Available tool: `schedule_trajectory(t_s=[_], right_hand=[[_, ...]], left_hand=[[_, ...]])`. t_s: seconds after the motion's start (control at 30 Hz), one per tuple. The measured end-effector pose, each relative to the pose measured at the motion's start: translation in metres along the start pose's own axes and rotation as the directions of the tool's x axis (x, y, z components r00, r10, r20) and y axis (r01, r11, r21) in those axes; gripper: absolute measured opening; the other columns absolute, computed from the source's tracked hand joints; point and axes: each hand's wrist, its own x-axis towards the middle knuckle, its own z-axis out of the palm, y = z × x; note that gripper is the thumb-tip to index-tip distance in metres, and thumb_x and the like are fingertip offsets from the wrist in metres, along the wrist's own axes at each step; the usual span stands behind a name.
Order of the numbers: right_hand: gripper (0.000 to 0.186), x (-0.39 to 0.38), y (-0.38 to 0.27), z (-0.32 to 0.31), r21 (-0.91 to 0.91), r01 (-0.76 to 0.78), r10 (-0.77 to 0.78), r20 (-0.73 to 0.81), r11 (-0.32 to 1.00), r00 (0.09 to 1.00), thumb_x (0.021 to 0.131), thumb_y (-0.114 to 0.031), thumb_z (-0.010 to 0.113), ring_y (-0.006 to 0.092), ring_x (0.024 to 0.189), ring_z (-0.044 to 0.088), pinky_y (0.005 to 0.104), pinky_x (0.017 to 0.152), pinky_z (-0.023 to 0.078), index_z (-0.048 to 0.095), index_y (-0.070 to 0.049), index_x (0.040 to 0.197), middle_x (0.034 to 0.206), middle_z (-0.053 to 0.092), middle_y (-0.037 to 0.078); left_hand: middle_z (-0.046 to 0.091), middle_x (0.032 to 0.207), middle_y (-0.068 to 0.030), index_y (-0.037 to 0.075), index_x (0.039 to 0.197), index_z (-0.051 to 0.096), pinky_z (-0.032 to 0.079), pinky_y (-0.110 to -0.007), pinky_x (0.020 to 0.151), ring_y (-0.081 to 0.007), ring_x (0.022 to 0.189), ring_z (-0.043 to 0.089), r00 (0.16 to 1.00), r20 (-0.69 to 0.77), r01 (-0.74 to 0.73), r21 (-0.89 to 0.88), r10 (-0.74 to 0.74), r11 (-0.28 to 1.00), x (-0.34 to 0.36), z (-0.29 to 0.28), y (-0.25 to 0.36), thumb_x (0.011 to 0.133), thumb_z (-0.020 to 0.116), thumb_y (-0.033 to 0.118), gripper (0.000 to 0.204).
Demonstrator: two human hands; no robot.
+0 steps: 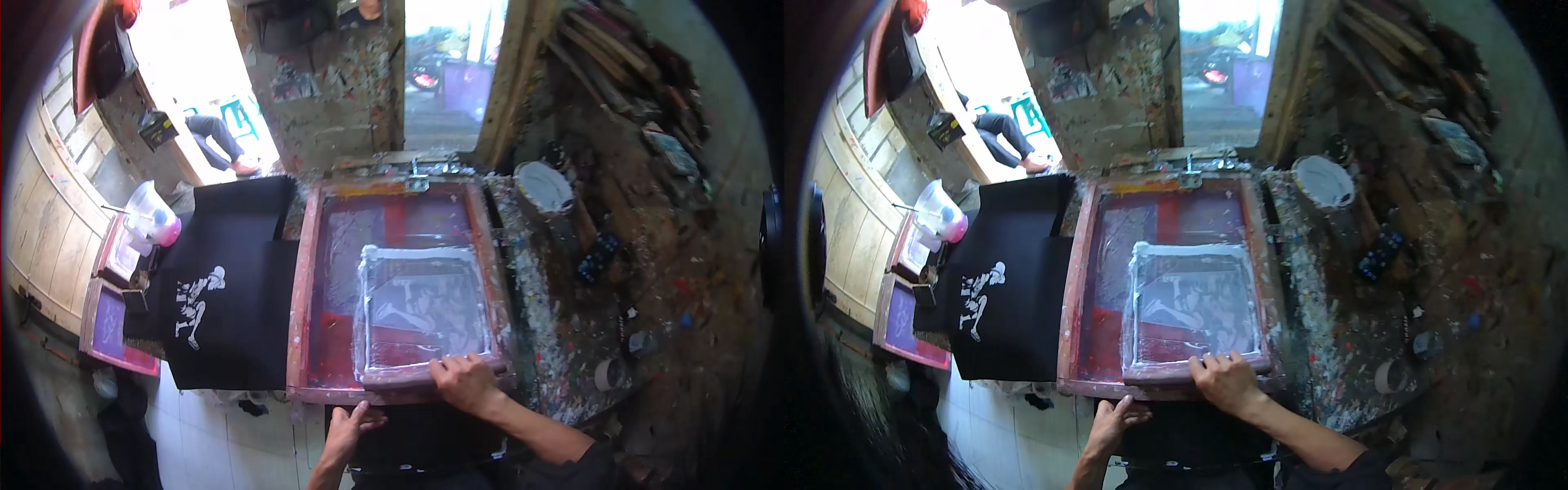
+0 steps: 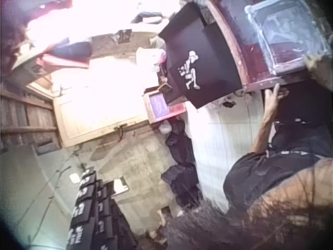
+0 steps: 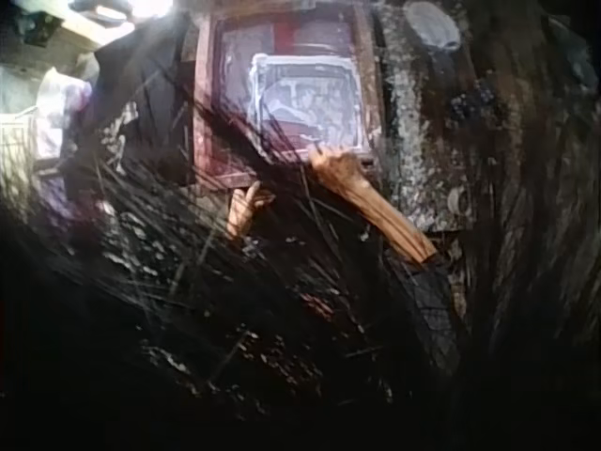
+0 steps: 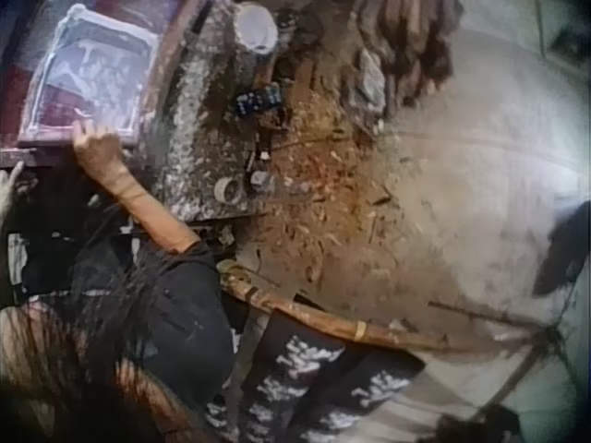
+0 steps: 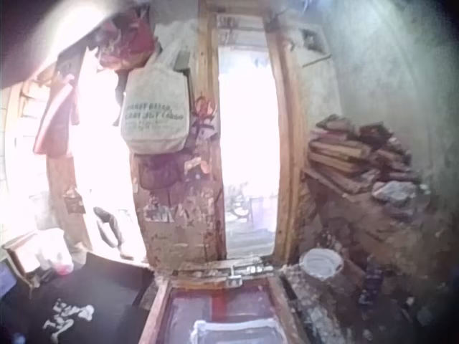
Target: The person performs screen printing on black fabric panels by placing the fabric on the station, lowering the screen, and using a squeegee to apply white ink multiple times. A second person assists by removing and stacking the printed panels.
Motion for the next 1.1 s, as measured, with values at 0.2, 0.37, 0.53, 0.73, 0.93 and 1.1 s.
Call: schedule_trajectory(t_s=[0.2, 0.37, 0.53, 0.73, 0.93, 1.1], right_hand=[[0.052, -0.002, -0.015, -0.031, 0.035, -0.099, 0.104, -0.157, 0.994, 0.982, 0.083, -0.061, 0.072, 0.0255, 0.091, 0.068, 0.0576, 0.094, 0.038, 0.068, -0.011, 0.097, 0.092, 0.067, 0.009], [0.054, 0.011, -0.013, -0.101, -0.127, -0.222, 0.124, -0.526, 0.967, 0.842, 0.086, -0.066, 0.069, 0.022, 0.079, 0.063, 0.0495, 0.086, 0.04, 0.066, -0.012, 0.086, 0.082, 0.063, 0.004], [0.066, 0.111, 0.02, -0.219, -0.217, -0.191, 0.019, -0.611, 0.957, 0.791, 0.091, -0.071, 0.058, 0.0281, 0.088, 0.071, 0.0491, 0.09, 0.047, 0.069, -0.006, 0.096, 0.092, 0.072, 0.012], [0.077, 0.178, 0.054, -0.302, -0.066, -0.259, 0.224, -0.333, 0.963, 0.916, 0.093, -0.076, 0.052, 0.0332, 0.098, 0.073, 0.0491, 0.094, 0.05, 0.072, -0.003, 0.106, 0.097, 0.075, 0.018], [0.081, 0.229, 0.091, -0.331, -0.008, -0.298, 0.277, -0.344, 0.955, 0.897, 0.09, -0.078, 0.054, 0.0376, 0.092, 0.074, 0.0495, 0.085, 0.056, 0.076, 0.0, 0.097, 0.091, 0.075, 0.022], [0.093, 0.262, 0.117, -0.367, 0.029, -0.367, 0.364, -0.229, 0.93, 0.903, 0.085, -0.083, 0.053, 0.0406, 0.108, 0.07, 0.0472, 0.096, 0.053, 0.074, 0.002, 0.117, 0.113, 0.073, 0.026]], left_hand=[[0.071, 0.093, -0.0244, -0.013, 0.12, 0.048, 0.064, -0.04, 0.075, -0.0315, 0.082, 0.076, 0.985, -0.022, -0.173, -0.103, 0.172, 0.98, -0.003, -0.007, -0.004, 0.108, 0.056, 0.02, 0.036], [0.074, 0.088, -0.0225, -0.013, 0.111, 0.063, 0.064, -0.039, 0.071, -0.0294, 0.076, 0.076, 0.906, 0.063, -0.421, 0.043, 0.418, 0.906, -0.022, 0.026, 0.061, 0.105, 0.063, 0.039, 0.052], [0.07, 0.093, -0.0185, -0.003, 0.119, 0.054, 0.059, -0.038, 0.07, -0.0255, 0.081, 0.073, 0.286, -0.05, -0.946, 0.141, 0.957, 0.29, -0.017, 0.071, 0.175, 0.102, 0.062, 0.022, 0.031], [0.063, 0.127, -0.023, 0.001, 0.129, 0.058, 0.049, -0.047, 0.101, -0.0387, 0.119, 0.062, 0.289, 0.258, -0.554, 0.83, 0.922, -0.059, 0.23, 0.008, 0.172, 0.094, 0.067, 0.019, 0.04], [0.061, 0.135, -0.0167, 0.004, 0.126, 0.06, 0.04, -0.052, 0.11, -0.037, 0.134, 0.052, 0.322, 0.309, -0.312, 0.927, 0.895, -0.208, 0.282, 0.0, 0.135, 0.092, 0.063, 0.021, 0.038], [0.061, 0.13, -0.0145, 0.005, 0.125, 0.059, 0.035, -0.056, 0.115, -0.0347, 0.134, 0.05, 0.279, 0.306, -0.261, 0.936, 0.91, -0.235, 0.28, 0.015, 0.14, 0.09, 0.063, 0.02, 0.037]])
